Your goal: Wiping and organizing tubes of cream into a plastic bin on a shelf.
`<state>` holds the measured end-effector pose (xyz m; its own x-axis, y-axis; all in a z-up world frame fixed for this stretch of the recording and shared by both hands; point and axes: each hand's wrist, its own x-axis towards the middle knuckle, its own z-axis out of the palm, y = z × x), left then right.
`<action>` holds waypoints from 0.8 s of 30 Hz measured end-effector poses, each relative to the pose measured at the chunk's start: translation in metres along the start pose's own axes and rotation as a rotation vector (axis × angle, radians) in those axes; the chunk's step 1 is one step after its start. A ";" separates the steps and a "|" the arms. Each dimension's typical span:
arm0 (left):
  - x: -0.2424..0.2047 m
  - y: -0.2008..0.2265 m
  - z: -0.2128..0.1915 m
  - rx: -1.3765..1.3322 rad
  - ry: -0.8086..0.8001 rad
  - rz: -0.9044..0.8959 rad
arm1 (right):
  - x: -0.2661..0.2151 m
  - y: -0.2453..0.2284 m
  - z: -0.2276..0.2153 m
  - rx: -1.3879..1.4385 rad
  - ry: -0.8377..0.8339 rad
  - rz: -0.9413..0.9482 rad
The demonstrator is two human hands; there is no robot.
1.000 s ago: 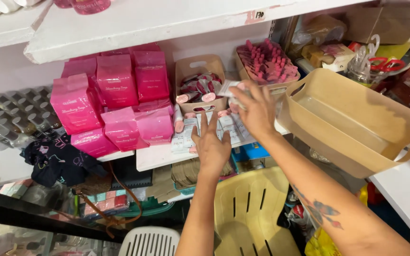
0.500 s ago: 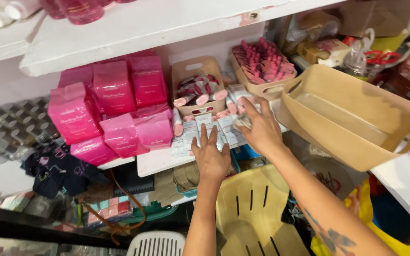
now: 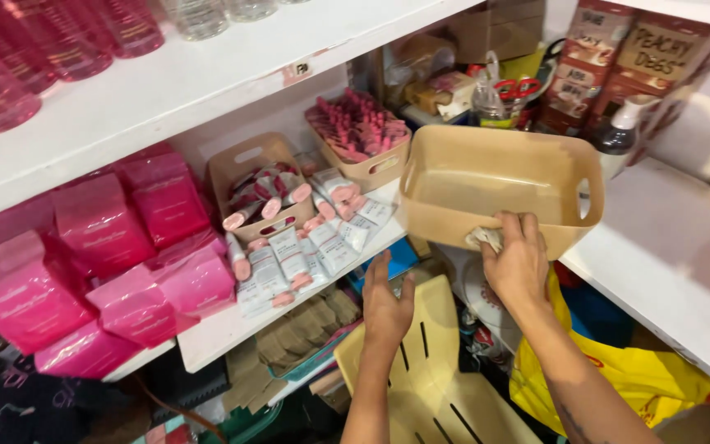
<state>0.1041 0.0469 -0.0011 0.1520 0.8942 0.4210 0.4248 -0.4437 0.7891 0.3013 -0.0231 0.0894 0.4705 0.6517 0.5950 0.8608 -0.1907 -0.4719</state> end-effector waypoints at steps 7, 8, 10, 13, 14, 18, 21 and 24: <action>0.014 0.035 -0.022 -0.619 -0.112 -0.493 | -0.053 0.027 -0.025 0.131 0.120 -0.181; 0.015 0.037 -0.025 -0.723 -0.130 -0.605 | -0.062 0.032 -0.026 0.125 0.154 -0.224; 0.014 0.041 -0.026 -0.824 -0.165 -0.715 | -0.080 0.040 -0.028 0.107 0.196 -0.258; 0.005 0.051 -0.024 -0.888 -0.224 -0.725 | -0.100 0.046 -0.034 0.108 0.220 -0.268; 0.001 0.054 -0.024 -0.869 -0.233 -0.728 | -0.104 0.047 -0.037 0.127 0.207 -0.266; -0.018 0.061 -0.024 -0.827 -0.228 -0.716 | -0.106 0.054 -0.054 0.165 0.141 -0.277; -0.027 0.057 -0.028 -0.856 -0.200 -0.690 | -0.098 0.059 -0.074 0.187 0.065 -0.294; -0.035 0.046 -0.027 -0.897 -0.144 -0.717 | -0.088 0.085 -0.086 0.293 -0.093 -0.277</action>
<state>0.0944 -0.0062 0.0326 0.2573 0.9304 -0.2611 -0.3223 0.3373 0.8845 0.3499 -0.1596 0.0523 0.1977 0.7150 0.6706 0.8544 0.2096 -0.4754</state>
